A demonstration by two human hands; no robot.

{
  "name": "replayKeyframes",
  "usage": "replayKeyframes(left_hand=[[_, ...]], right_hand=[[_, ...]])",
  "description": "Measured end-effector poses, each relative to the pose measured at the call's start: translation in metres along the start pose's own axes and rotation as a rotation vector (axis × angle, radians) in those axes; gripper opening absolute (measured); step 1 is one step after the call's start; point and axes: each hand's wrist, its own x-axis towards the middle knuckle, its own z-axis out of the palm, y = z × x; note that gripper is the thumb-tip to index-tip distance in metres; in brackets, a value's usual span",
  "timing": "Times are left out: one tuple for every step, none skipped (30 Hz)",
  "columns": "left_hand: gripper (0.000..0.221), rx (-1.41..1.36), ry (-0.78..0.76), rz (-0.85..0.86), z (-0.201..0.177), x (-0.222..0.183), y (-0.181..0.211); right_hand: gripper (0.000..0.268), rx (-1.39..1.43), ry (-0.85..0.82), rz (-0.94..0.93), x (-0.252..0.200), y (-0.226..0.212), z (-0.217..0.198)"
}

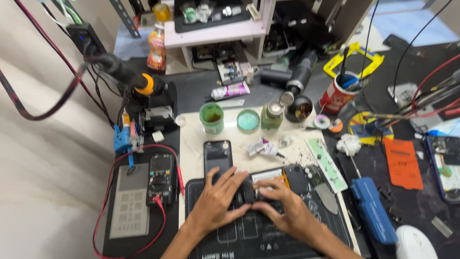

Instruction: The person disassembles a smartphone by removing internal components with a screwdriver and prying tools, then replaces the back cover and applies adhesive.

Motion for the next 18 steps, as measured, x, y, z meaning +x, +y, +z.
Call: replayKeyframes(left_hand=[[0.081, 0.008, 0.003, -0.01, 0.0021, -0.0009, 0.0002], [0.081, 0.012, -0.006, -0.017, 0.0029, -0.0006, -0.0021], [0.081, 0.017, -0.015, -0.024, 0.0026, -0.0022, -0.0032], [0.081, 0.012, -0.016, -0.023, 0.0033, -0.0011, -0.0039], [0.081, 0.008, -0.017, -0.022, 0.0031, -0.0009, -0.0043], [0.081, 0.002, -0.021, -0.024, 0.0034, -0.0023, -0.0032], [0.08, 0.004, -0.022, -0.017, 0.0038, -0.0034, -0.002], [0.08, 0.014, -0.015, -0.01, 0.0034, -0.002, -0.003], [0.079, 0.025, -0.009, -0.003, 0.0023, -0.0017, -0.003], [0.079, 0.026, -0.011, -0.001, 0.0019, -0.0001, -0.0032], [0.079, 0.028, -0.012, 0.0, 0.0015, 0.0014, -0.0037], [0.078, 0.025, -0.016, -0.004, 0.0016, 0.0006, -0.0021], [0.078, 0.026, -0.018, -0.009, 0.0012, 0.0, -0.002], [0.078, 0.025, -0.02, -0.015, 0.0013, -0.0003, -0.0021], [0.078, 0.024, -0.022, -0.021, 0.0015, -0.0009, -0.0015], [0.078, 0.026, -0.017, -0.011, 0.001, 0.0002, -0.0026], [0.078, 0.029, -0.013, -0.001, 0.0007, 0.0012, -0.0038], [0.078, 0.028, -0.011, -0.001, 0.0016, -0.0011, -0.0021]], right_hand=[[0.061, 0.038, -0.047, -0.012, -0.0006, -0.0008, -0.0026], [0.059, 0.047, -0.02, -0.004, -0.0006, -0.0014, 0.0004], [0.058, 0.056, 0.007, 0.004, 0.0004, -0.0008, 0.0037], [0.056, 0.057, 0.026, -0.003, 0.0026, 0.0012, 0.0027], [0.055, 0.048, 0.007, -0.005, 0.0021, 0.0006, 0.002], [0.054, 0.041, -0.013, -0.004, -0.0005, -0.0007, 0.0022], [0.053, 0.034, -0.033, -0.003, -0.0038, -0.0028, 0.0029], [0.053, 0.01, -0.051, 0.006, -0.0042, -0.0028, 0.003], [0.052, -0.014, -0.069, 0.015, -0.0049, -0.004, 0.0037], [0.052, -0.041, -0.088, 0.019, -0.0041, -0.0033, 0.0028], [0.051, -0.022, -0.072, 0.02, -0.0023, -0.0017, 0.0027], [0.05, -0.001, -0.061, 0.027, -0.0027, -0.0021, 0.0035], [0.049, 0.02, -0.05, 0.035, -0.0032, -0.0025, 0.0045], [0.051, 0.004, -0.059, 0.017, -0.0043, -0.0033, 0.0037], [0.052, -0.012, -0.067, -0.002, -0.0048, -0.0038, 0.0022], [0.054, -0.032, -0.07, -0.025, -0.0028, -0.0025, 0.0004], [0.054, -0.013, -0.08, 0.004, 0.0003, 0.0001, -0.0018], [0.055, 0.012, -0.097, 0.039, 0.0015, 0.0016, -0.0037]])
